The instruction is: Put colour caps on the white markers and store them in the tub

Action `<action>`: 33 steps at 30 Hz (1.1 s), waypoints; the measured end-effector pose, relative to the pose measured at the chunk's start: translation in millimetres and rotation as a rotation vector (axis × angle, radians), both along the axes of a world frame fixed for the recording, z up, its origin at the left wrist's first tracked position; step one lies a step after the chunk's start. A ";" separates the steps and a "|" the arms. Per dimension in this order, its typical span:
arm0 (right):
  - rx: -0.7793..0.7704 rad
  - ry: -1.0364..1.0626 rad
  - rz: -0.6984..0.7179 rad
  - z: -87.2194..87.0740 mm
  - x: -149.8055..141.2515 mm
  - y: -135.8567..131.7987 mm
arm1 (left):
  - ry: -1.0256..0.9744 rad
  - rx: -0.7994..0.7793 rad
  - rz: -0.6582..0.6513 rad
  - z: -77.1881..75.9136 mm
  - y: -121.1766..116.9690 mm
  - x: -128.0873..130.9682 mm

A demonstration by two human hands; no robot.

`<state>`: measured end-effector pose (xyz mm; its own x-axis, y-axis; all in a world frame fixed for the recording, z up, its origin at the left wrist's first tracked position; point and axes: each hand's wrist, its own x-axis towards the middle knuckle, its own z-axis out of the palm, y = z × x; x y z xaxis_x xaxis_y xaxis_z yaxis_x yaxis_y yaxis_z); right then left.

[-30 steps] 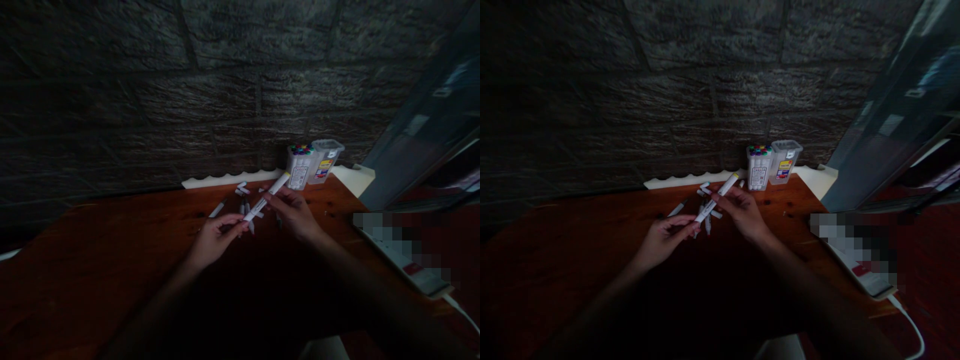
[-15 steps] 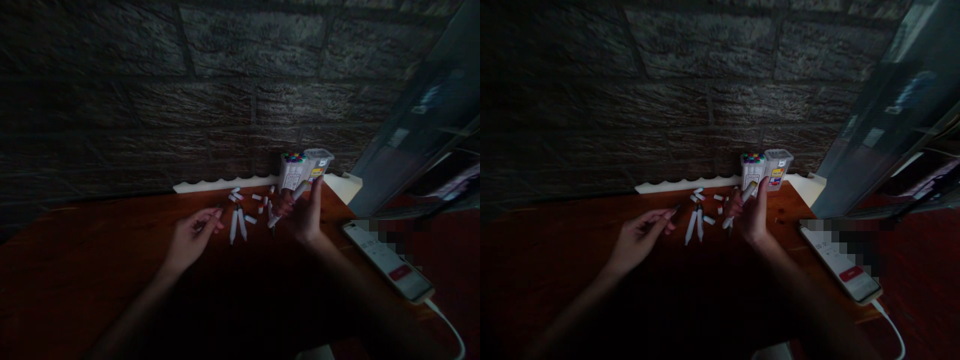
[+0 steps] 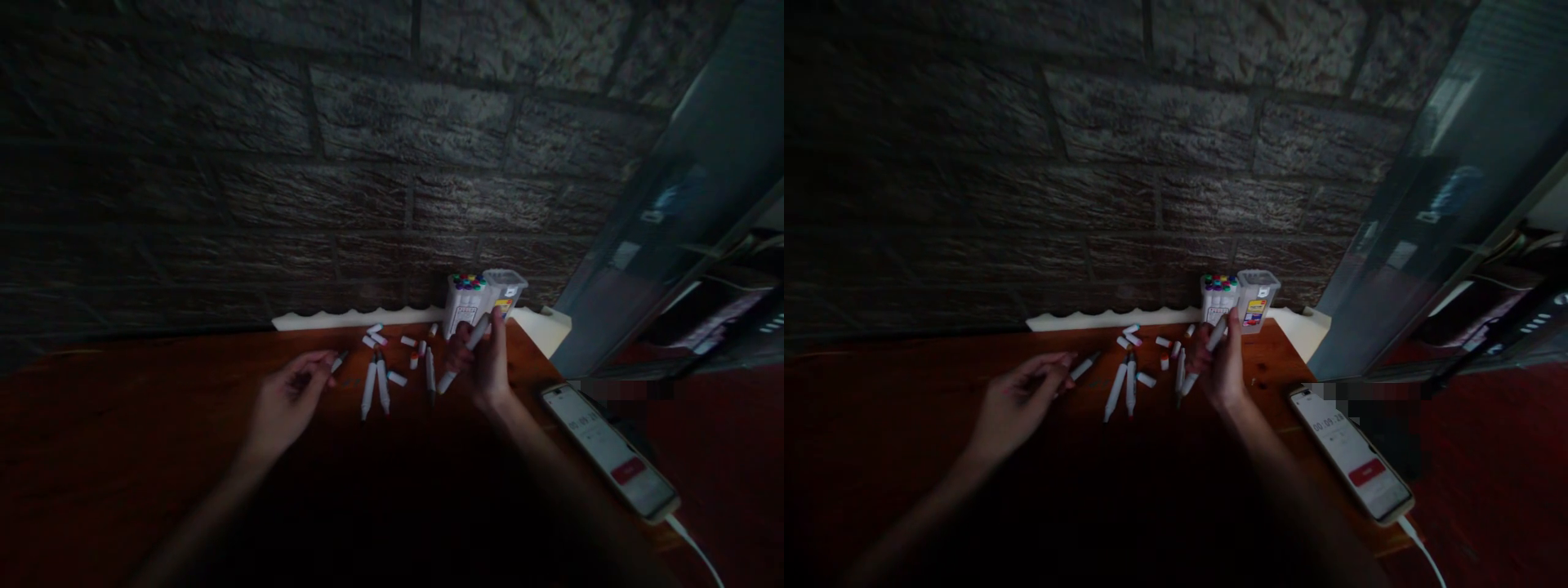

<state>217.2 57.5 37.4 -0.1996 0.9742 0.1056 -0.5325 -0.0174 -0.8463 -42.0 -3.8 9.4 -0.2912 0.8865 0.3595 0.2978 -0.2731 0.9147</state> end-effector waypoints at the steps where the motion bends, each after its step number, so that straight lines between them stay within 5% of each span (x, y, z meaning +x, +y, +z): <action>1: 0.022 -0.014 -0.061 1.6 1.9 1.9 | -0.005 0.003 0.004 -1.9 1.8 -3.5; 10: 0.230 -0.415 -0.640 5.0 30.3 8.9 | 0.377 -0.048 0.052 -14.4 11.8 -21.5; 14: 0.414 -0.534 -0.963 34.6 66.8 22.8 | 0.446 -0.047 0.062 -14.2 12.4 -23.3; 17: 0.501 -0.908 -1.088 63.6 91.1 37.5 | 0.460 -0.026 0.069 -12.1 12.5 -23.4; 20: 0.524 -1.292 -1.043 84.0 98.7 52.2 | 0.459 0.001 0.061 -9.5 12.1 -21.7; 24: 0.471 -1.586 -0.777 87.9 88.7 72.4 | 0.454 0.011 0.065 -6.6 10.6 -19.3; 29: 0.522 -1.677 -0.589 76.0 78.2 89.5 | 0.448 -0.002 0.075 -5.9 10.6 -20.2; 33: 0.625 -1.608 -0.678 75.6 82.1 92.4 | 0.459 0.002 0.079 -9.3 12.7 -22.7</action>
